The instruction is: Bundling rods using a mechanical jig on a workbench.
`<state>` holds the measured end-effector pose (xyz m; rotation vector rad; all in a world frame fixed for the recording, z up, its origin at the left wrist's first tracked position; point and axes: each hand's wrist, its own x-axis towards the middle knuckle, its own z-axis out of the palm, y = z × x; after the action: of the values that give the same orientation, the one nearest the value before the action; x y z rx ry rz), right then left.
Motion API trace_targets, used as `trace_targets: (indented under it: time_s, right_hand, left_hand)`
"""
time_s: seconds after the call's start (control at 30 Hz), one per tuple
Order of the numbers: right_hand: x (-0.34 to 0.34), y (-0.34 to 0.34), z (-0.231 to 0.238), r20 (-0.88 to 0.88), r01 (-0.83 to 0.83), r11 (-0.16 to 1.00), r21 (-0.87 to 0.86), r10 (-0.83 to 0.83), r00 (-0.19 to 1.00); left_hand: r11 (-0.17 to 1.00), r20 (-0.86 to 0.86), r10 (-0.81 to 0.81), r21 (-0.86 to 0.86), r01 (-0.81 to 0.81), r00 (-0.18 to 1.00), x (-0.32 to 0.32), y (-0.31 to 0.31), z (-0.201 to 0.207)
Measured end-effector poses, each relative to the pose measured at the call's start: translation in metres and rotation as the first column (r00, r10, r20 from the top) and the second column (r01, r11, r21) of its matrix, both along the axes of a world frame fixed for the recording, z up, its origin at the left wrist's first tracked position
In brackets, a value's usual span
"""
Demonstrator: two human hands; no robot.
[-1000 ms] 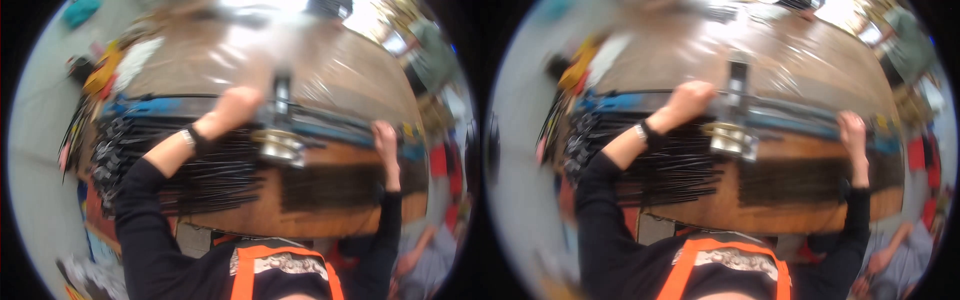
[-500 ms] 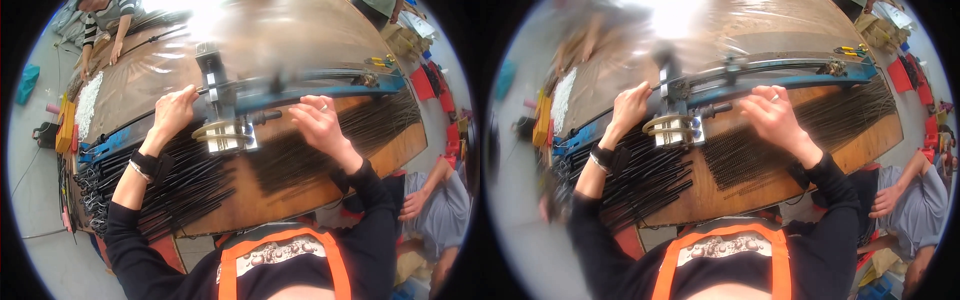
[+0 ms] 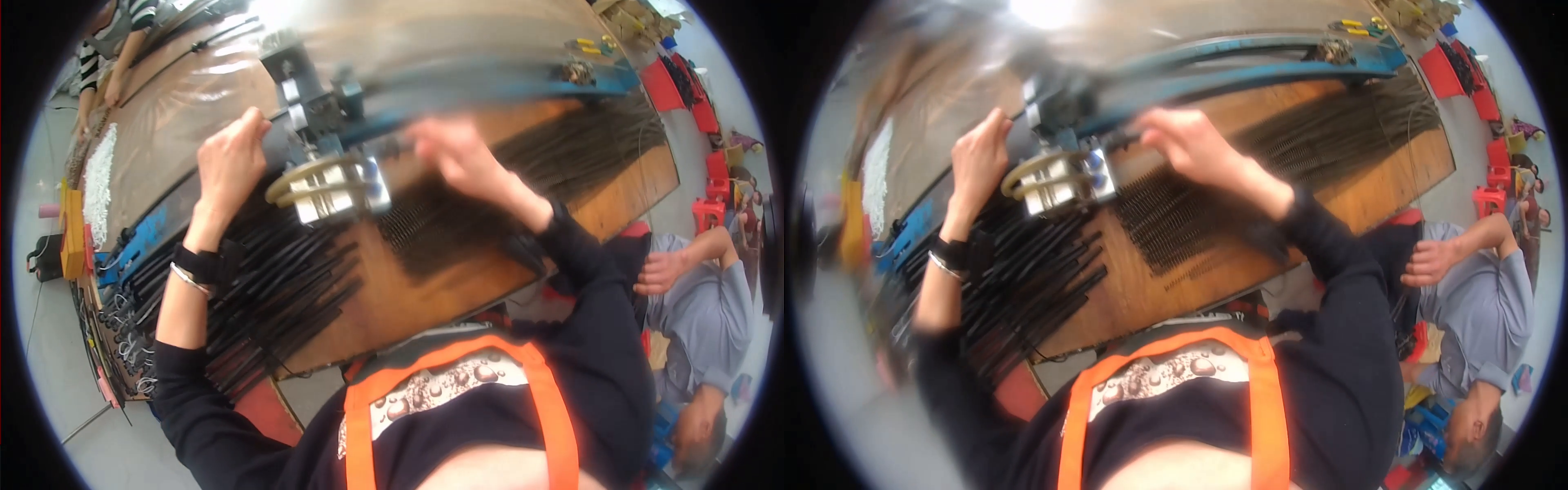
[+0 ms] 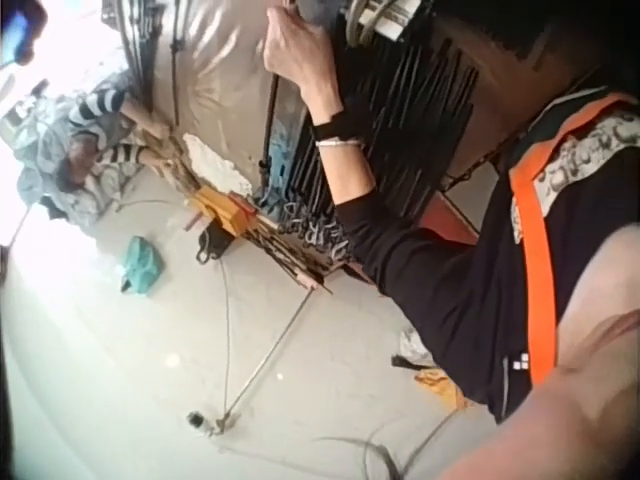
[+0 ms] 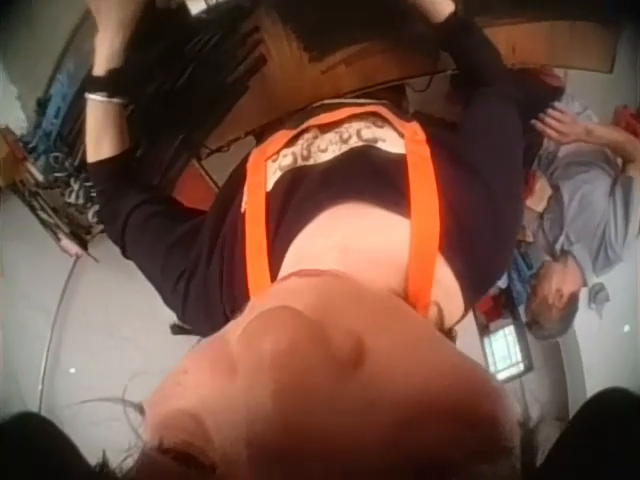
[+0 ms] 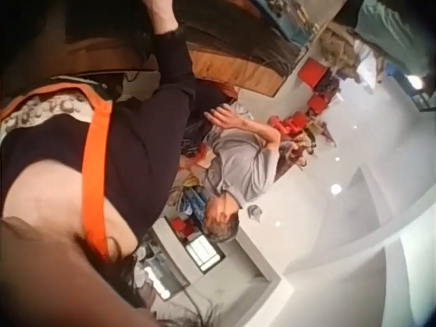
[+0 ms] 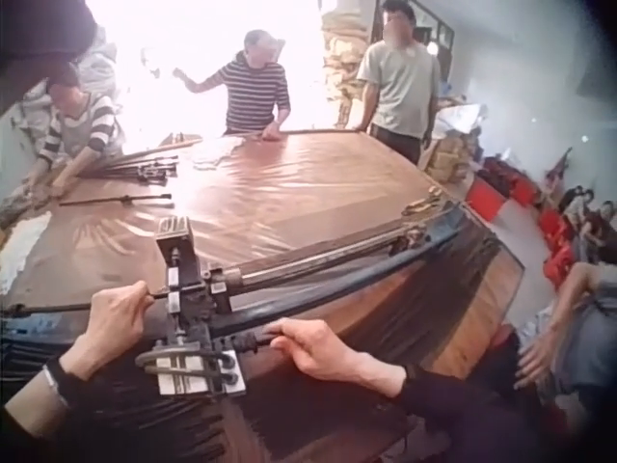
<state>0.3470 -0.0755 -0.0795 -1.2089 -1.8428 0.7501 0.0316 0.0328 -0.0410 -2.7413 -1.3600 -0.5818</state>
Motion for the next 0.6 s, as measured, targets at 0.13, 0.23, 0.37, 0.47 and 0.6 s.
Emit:
trace_targets:
  time_s: [0.13,0.23,0.37,0.47,0.6]
  right_hand:
    - [0.001,0.007,0.015,0.126,-0.111,0.993,0.028,0.107,0.986]
    - [-0.009,-0.027,0.021,0.447,-0.259,0.935,0.241,0.13,0.885]
    - [-0.027,-0.068,-0.001,0.512,-0.327,0.906,0.27,0.152,0.845]
    - [-0.027,-0.064,0.013,0.558,-0.434,0.881,0.189,0.267,0.786]
    - [-0.049,-0.064,0.021,0.527,-0.483,0.867,0.121,0.356,0.771]
  left_hand:
    - [0.975,-0.024,-0.093,0.202,0.096,0.995,-0.002,0.015,0.003]
    - [0.914,-0.109,-0.147,0.365,0.177,0.983,-0.015,0.034,0.005]
    - [0.742,-0.156,-0.123,0.641,0.195,0.98,-0.058,0.036,0.011]
    - [0.756,-0.101,-0.012,0.651,0.075,0.995,-0.08,-0.01,0.01]
    - [0.986,-0.278,0.168,0.063,-0.156,0.946,-0.066,-0.156,0.008]
